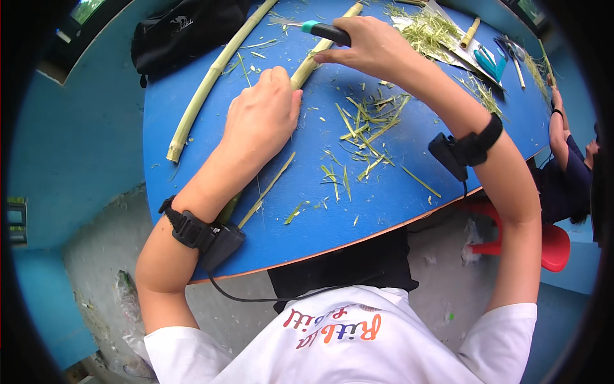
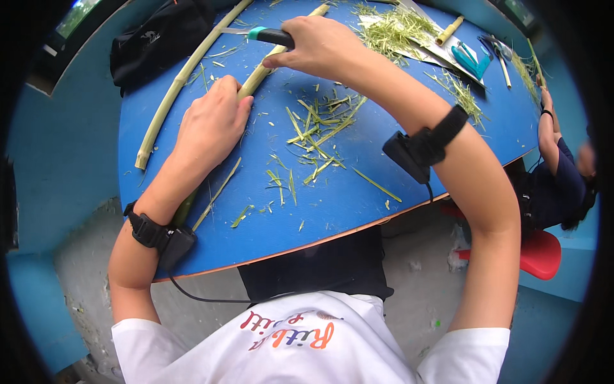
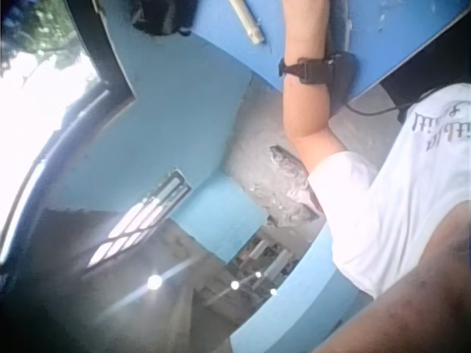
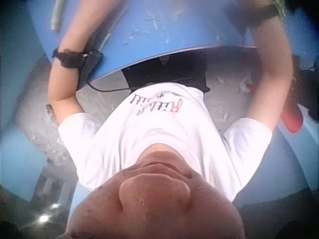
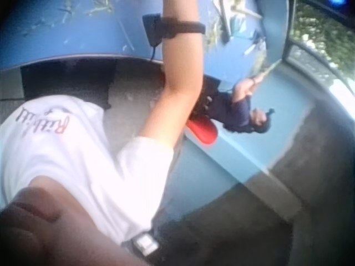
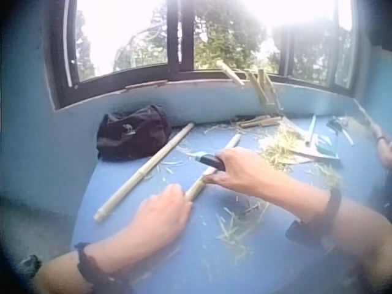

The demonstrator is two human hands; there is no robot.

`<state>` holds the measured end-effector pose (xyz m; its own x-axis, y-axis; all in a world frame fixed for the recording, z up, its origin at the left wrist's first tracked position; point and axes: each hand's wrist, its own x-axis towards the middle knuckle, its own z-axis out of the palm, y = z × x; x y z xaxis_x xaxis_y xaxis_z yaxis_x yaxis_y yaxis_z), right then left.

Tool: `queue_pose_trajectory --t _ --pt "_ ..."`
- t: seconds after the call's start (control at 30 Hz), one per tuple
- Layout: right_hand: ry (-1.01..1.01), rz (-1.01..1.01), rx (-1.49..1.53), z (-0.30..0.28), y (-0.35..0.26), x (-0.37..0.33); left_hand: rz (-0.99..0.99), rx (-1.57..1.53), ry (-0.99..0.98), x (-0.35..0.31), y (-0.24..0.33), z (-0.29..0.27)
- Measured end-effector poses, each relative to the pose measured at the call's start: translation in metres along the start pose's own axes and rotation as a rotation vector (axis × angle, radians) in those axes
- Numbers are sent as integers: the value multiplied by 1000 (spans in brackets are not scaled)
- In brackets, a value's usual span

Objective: The person scrapes a bamboo pole with a utility knife while holding it on a table.

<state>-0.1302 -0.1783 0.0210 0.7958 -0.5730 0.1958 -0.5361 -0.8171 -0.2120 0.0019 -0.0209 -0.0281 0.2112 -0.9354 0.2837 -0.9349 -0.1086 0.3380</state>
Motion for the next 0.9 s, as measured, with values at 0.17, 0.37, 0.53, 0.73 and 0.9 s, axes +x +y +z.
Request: queue_pose_trajectory --t 0.17,0.37,0.53,0.73,0.9 --pt "68 -204 54 17 -8 12 3 -5 17 1 0 2" --pt "18 -222 -93 20 -10 15 19 -25 35 0 -3 5" --pt "89 -376 -293 29 -13 13 42 -49 46 -1 -6 5" --pt "141 -352 -367 34 -15 6 61 -51 57 -2 -6 7" --pt "187 -347 -363 36 -12 10 59 -50 47 -1 -4 5"
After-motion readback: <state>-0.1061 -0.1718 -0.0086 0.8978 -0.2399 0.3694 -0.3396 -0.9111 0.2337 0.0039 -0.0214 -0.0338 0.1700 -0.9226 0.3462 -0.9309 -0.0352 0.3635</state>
